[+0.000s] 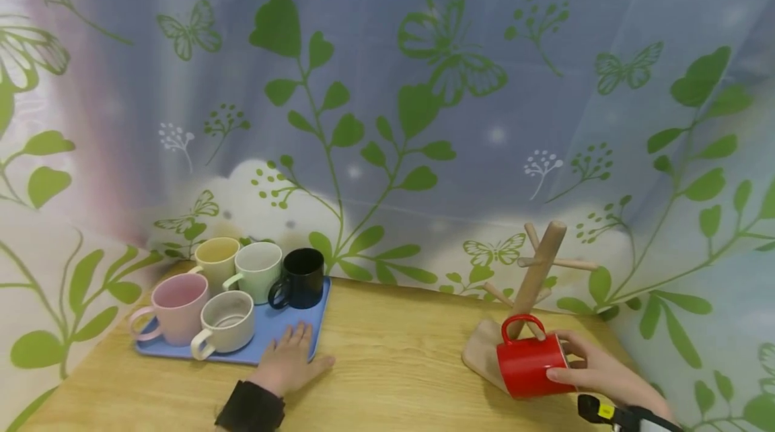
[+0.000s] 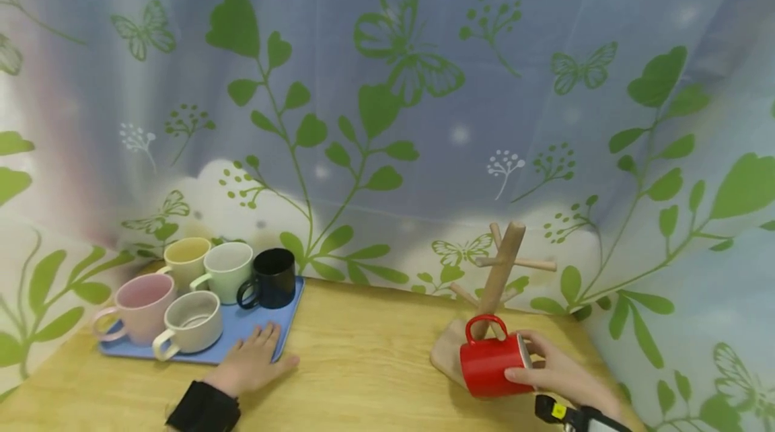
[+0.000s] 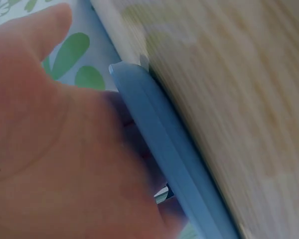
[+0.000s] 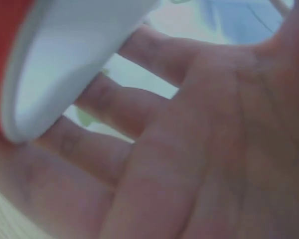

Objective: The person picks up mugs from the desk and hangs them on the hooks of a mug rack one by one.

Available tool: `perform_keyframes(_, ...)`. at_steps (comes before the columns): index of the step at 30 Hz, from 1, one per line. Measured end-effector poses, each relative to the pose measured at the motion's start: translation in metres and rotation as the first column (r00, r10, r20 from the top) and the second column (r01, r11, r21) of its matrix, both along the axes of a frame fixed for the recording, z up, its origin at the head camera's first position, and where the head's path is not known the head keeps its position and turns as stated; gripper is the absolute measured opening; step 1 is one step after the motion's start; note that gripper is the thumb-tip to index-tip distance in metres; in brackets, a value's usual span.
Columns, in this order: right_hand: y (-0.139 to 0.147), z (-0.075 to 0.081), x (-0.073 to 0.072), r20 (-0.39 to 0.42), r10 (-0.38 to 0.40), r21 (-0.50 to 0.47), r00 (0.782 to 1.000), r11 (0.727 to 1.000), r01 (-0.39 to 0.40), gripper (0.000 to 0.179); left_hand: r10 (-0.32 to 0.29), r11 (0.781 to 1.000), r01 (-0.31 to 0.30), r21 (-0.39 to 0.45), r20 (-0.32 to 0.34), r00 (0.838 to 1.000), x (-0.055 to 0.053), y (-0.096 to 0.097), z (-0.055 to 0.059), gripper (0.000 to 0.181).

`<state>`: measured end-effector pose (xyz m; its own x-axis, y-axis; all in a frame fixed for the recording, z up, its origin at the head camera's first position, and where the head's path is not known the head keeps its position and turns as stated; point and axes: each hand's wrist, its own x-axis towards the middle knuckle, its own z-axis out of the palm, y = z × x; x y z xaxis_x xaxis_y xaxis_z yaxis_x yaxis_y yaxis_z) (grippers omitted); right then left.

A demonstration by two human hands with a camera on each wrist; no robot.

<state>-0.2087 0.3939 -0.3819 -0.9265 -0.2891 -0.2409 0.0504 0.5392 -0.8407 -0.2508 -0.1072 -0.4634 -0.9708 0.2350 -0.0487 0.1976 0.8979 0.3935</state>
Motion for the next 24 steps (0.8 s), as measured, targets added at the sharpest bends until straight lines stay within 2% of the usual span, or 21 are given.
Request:
perform_keyframes(8, -0.006, -0.014, -0.014, -0.014, 0.001, 0.040, 1.000, 0.999, -0.001, 0.074, -0.012, 1.000, 0.013, -0.022, 0.033, 0.999, -0.001, -0.001, 0.000, 0.089)
perform_keyframes(12, -0.011, 0.000, -0.008, -0.052, 0.022, 0.116, 0.998, 0.993, -0.016, 0.082, -0.008, 1.000, 0.008, -0.020, 0.014, 1.000, 0.003, 0.002, 0.005, 0.087)
perform_keyframes(15, -0.021, 0.022, 0.001, -0.149, -0.014, 0.273, 0.989, 0.960, 0.055, 0.092, -0.005, 1.000, 0.005, -0.022, 0.008, 1.000, 0.005, 0.003, 0.007, 0.087)
perform_keyframes(19, -0.043, 0.046, 0.005, -0.300, -0.085, 0.446, 0.950, 0.868, 0.219, 0.100, 0.001, 1.000, 0.000, -0.026, 0.015, 1.000, 0.005, 0.004, 0.007, 0.087)
perform_keyframes(22, -0.060, 0.046, -0.002, -0.362, -0.119, 0.469, 0.925, 0.834, 0.291, 0.096, 0.008, 1.000, -0.008, -0.029, 0.020, 1.000, 0.004, 0.004, 0.006, 0.087)
perform_keyframes(24, -0.069, 0.040, -0.008, -0.377, -0.135, 0.449, 0.916, 0.839, 0.308, 0.084, 0.011, 0.999, -0.011, -0.034, 0.021, 1.000, 0.004, 0.004, 0.005, 0.087)
